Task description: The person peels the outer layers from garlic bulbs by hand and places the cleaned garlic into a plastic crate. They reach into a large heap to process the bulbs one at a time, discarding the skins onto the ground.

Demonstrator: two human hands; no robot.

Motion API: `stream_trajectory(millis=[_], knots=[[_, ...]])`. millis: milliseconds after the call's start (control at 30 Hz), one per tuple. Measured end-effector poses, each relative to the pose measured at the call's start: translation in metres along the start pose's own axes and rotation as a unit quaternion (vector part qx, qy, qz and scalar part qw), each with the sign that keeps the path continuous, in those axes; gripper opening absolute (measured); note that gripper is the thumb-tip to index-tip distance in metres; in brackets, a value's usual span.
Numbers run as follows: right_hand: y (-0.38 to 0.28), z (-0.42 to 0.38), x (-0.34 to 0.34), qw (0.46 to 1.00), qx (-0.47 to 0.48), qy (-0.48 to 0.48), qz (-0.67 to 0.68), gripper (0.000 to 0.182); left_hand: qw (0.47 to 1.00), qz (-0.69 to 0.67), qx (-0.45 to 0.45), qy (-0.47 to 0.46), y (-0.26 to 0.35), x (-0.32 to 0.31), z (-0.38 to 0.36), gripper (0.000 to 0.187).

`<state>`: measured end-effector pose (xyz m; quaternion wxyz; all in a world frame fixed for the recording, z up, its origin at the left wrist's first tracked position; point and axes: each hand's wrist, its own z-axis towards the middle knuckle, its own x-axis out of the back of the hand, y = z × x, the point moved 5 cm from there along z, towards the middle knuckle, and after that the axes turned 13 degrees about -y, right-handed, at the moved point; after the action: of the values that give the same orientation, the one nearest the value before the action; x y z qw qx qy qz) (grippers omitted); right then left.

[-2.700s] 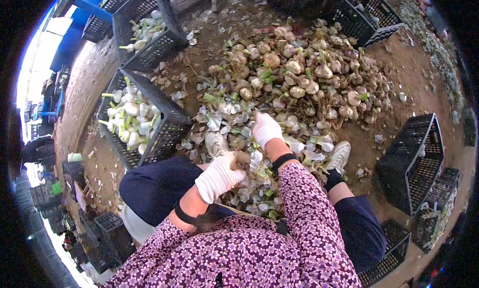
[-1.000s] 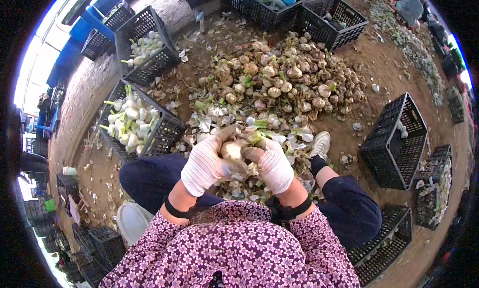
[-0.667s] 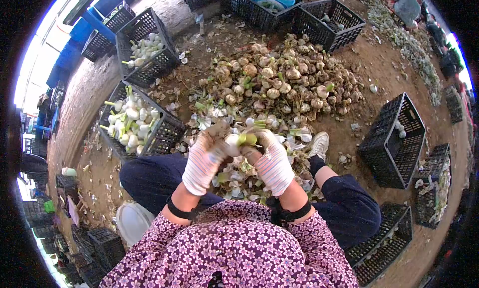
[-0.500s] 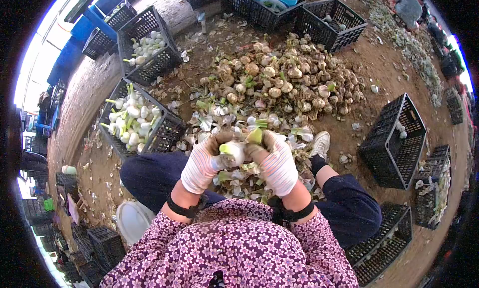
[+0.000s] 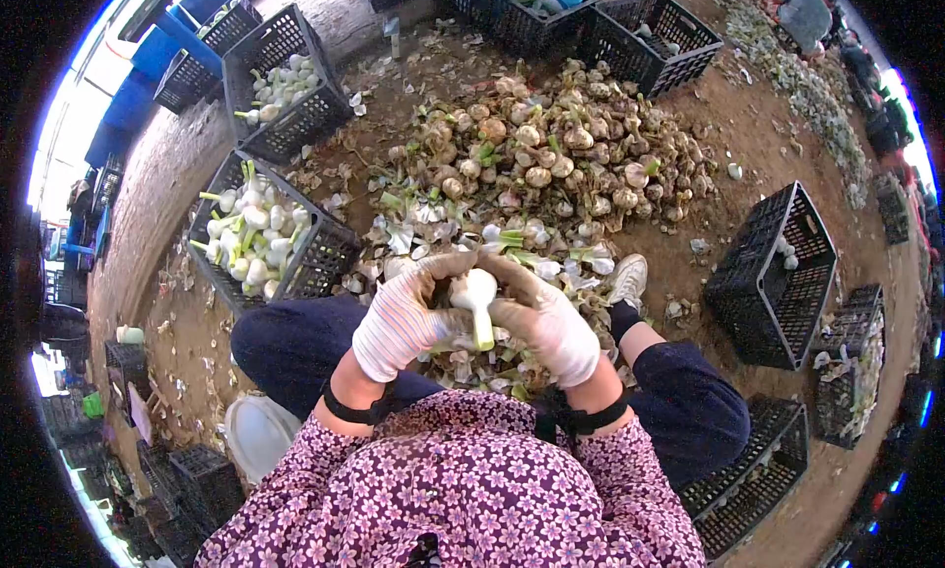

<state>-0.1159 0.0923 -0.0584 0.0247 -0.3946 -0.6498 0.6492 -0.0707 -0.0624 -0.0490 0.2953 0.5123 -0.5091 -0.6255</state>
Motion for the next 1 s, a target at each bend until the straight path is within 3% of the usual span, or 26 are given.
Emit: stream_trajectory(millis=[67,100,267,333,400,467,533,600,633,667,700,733,867,933,1000], knots=[[-0.001,0.004,-0.002,0.998,0.015,0.045,-0.032,0.059,0.999,0.030,-0.022,0.035,-0.001,0.001,0.002,0.061],[-0.002,0.004,-0.002,0.998,0.017,0.066,-0.020,0.055,0.998,0.041,0.019,0.036,0.002,0.004,-0.001,0.055],[0.005,0.004,0.005,0.990,0.011,0.109,-0.083,0.047,0.994,0.080,0.037,0.066,0.007,0.008,-0.003,0.044],[0.006,0.006,0.006,0.979,0.016,0.119,-0.163,0.046,0.912,0.399,0.081,0.049,0.019,0.004,0.005,0.040],[0.012,0.010,0.008,0.974,0.039,0.113,-0.193,0.046,0.897,0.435,0.036,0.063,0.010,0.009,0.008,0.038],[0.015,0.011,0.009,0.963,0.049,0.128,-0.230,0.047,0.827,0.559,0.014,0.056,0.008,0.007,0.006,0.030],[0.017,0.011,0.009,0.964,0.040,0.131,-0.230,0.047,0.818,0.572,0.013,0.066,0.000,0.014,0.008,0.027],[0.019,0.011,0.008,0.985,-0.026,0.127,-0.114,0.051,0.808,0.584,0.011,0.078,-0.009,0.020,0.009,0.023],[0.017,0.012,0.008,0.985,-0.027,0.128,-0.114,0.051,0.895,0.425,0.057,0.120,-0.020,0.031,0.009,0.020],[0.016,0.016,0.006,0.994,-0.014,0.107,-0.032,0.055,0.950,0.251,0.100,0.158,-0.027,0.037,0.009,0.017],[0.016,0.018,0.005,0.995,-0.001,0.087,0.050,0.059,0.972,0.100,0.116,0.180,-0.019,0.032,0.010,0.013],[0.023,0.018,0.009,0.995,-0.002,0.089,0.051,0.059,0.972,-0.004,0.133,0.192,-0.029,0.040,0.007,0.014],[0.045,0.027,0.012,0.978,-0.012,0.074,0.193,0.073,0.958,-0.212,0.067,0.180,-0.057,0.048,0.011,0.015],[0.049,0.029,0.017,0.992,-0.051,0.112,0.001,0.076,0.943,-0.294,0.038,0.153,-0.059,0.048,0.015,0.016],[0.058,0.035,0.024,0.991,-0.043,0.107,0.066,0.078,0.822,-0.505,0.029,0.261,-0.056,0.055,0.019,0.019]])
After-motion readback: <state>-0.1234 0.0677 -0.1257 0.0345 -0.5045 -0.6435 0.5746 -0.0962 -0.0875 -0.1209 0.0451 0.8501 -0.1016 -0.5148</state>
